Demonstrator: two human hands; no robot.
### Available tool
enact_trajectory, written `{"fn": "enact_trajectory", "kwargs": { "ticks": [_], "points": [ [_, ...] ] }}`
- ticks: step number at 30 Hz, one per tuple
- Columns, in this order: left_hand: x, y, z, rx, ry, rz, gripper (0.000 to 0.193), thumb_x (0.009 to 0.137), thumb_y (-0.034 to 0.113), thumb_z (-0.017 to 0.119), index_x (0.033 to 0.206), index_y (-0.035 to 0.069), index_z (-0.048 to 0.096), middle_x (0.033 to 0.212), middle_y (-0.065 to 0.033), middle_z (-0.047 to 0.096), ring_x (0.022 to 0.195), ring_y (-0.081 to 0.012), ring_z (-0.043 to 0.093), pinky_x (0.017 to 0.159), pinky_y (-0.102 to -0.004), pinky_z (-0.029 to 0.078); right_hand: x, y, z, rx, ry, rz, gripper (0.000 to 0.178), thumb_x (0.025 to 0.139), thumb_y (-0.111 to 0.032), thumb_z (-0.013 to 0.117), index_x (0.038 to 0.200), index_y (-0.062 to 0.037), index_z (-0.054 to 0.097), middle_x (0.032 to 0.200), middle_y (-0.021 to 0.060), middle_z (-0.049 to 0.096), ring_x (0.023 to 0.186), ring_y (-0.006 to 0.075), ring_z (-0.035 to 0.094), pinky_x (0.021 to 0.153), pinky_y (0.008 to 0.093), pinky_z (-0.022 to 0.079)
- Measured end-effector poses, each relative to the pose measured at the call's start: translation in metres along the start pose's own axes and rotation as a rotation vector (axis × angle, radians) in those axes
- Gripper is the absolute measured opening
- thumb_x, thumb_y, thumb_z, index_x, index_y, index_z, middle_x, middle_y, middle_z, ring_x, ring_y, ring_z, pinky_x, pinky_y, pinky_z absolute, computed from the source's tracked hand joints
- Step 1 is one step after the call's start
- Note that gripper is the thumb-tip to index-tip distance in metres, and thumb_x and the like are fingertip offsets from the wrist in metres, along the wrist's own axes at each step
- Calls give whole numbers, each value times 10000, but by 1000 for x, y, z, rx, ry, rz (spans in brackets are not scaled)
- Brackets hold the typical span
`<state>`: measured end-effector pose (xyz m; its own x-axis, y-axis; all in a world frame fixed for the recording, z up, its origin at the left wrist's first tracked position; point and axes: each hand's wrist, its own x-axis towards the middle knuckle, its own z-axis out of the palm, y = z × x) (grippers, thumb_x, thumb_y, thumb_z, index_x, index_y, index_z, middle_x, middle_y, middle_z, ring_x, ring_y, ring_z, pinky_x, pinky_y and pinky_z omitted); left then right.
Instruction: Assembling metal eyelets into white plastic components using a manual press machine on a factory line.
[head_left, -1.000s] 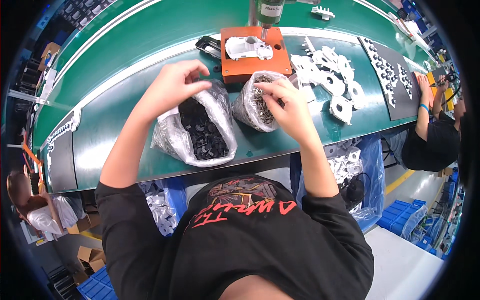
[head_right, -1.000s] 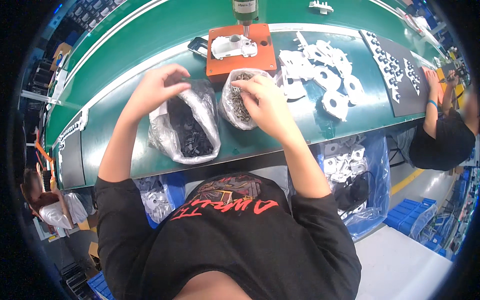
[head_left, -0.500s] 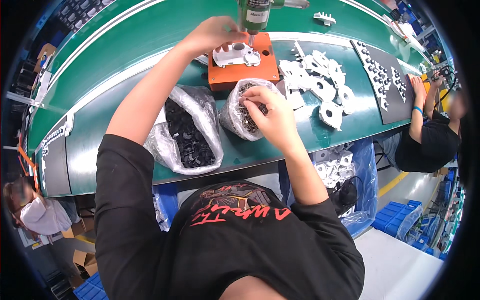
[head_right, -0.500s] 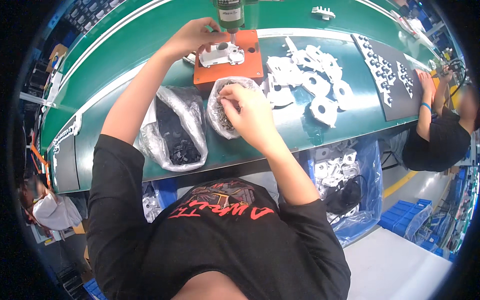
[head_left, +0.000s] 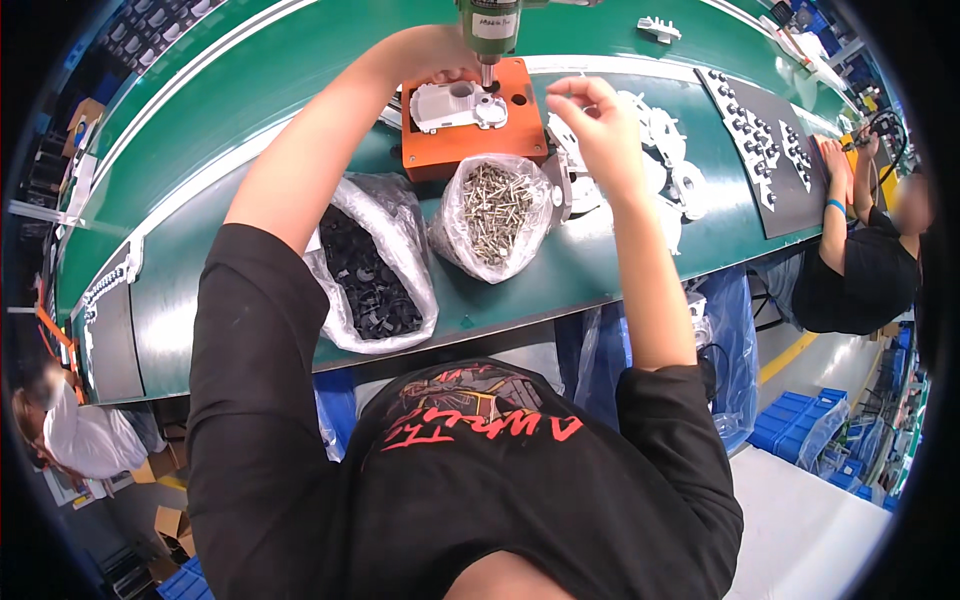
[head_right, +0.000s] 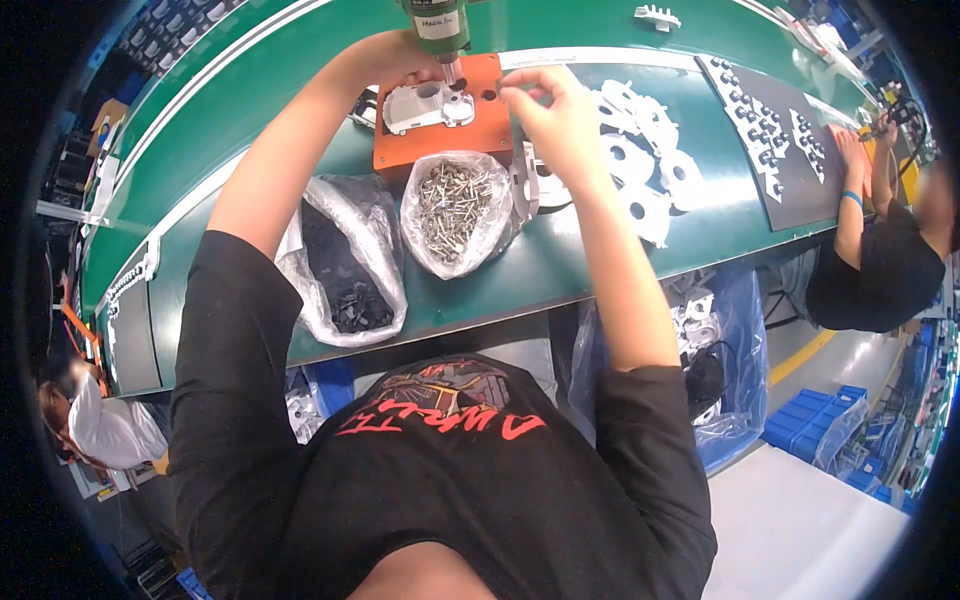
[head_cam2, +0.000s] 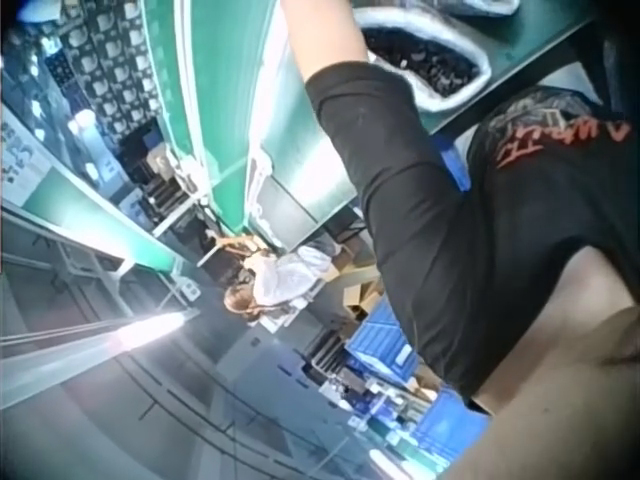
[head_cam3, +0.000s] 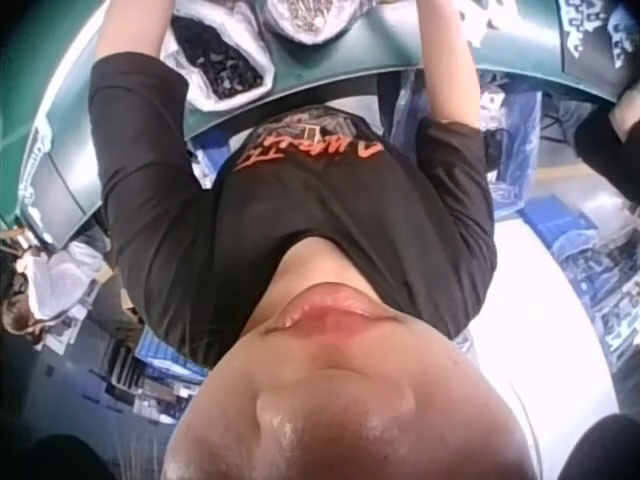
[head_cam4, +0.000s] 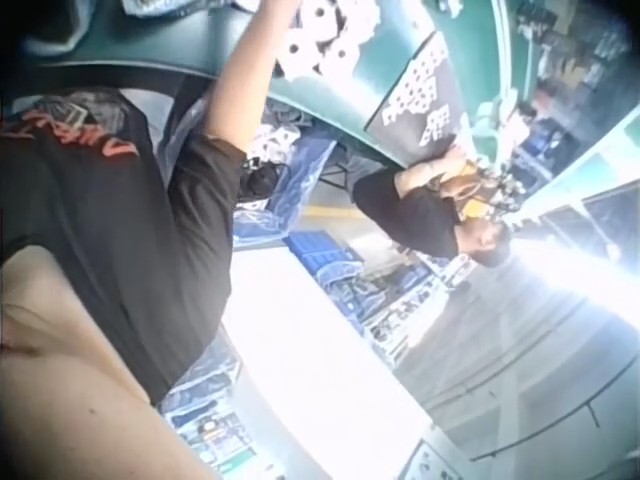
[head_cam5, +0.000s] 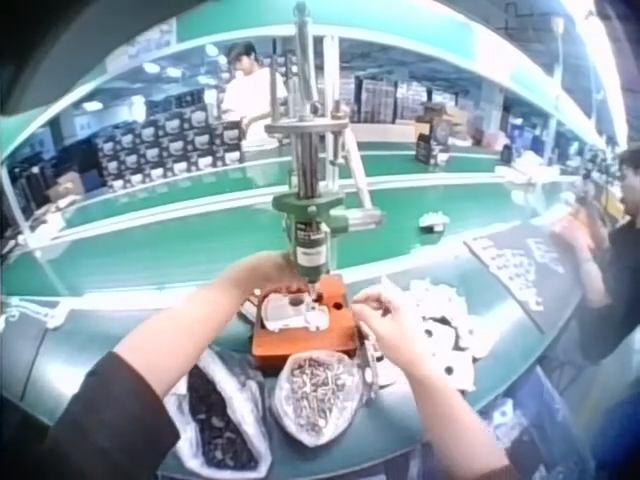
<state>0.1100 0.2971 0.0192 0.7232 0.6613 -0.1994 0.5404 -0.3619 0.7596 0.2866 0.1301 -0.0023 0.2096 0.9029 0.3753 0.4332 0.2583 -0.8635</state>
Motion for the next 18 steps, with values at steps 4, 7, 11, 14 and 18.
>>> {"fn": "enact_trajectory", "kwargs": {
  "ticks": [4, 7, 11, 14, 18],
  "points": [
    [4, 8, 4, 53, 9, -147, 135, 715, 124, 691, 739, 120, 558, 509, 63, 370, 409, -43, 281, 371, -212, 192, 29, 19, -1, -51, -42, 17, 174, 789, -153, 649, 921, -40, 667, 769, -4, 607, 722, 65, 516, 682, 229, 423],
    [10, 1, -1, 67, -103, -142, 153, 722, 132, 693, 754, 123, 543, 505, 69, 367, 405, -41, 277, 371, -212, 200, 40, 22, 10, -52, -112, -42, 200, 787, -149, 644, 942, -26, 668, 820, 26, 640, 759, 78, 553, 720, 235, 445],
    [18, -11, -1, 93, -101, -45, 187, 702, 171, 728, 807, 120, 582, 519, 49, 417, 409, -54, 328, 377, -228, 248, 47, 21, 25, 17, -246, 80, 231, 789, -144, 633, 957, 13, 657, 891, 73, 663, 811, 95, 597, 763, 240, 463],
    [13, -19, 7, 75, 22, 89, 250, 686, 203, 747, 887, 116, 627, 550, 22, 492, 438, -80, 410, 399, -238, 306, 50, 24, 31, 58, -278, 138, 244, 794, -137, 626, 966, 35, 647, 904, 83, 664, 817, 103, 610, 770, 236, 469],
    [11, -27, 10, 173, 108, 243, 318, 687, 221, 748, 967, 112, 647, 614, -7, 571, 518, -98, 491, 468, -257, 381, 52, 24, 36, 141, -244, 218, 228, 803, -124, 624, 956, 45, 636, 904, 85, 659, 785, 114, 616, 730, 234, 487]
  ]
}}
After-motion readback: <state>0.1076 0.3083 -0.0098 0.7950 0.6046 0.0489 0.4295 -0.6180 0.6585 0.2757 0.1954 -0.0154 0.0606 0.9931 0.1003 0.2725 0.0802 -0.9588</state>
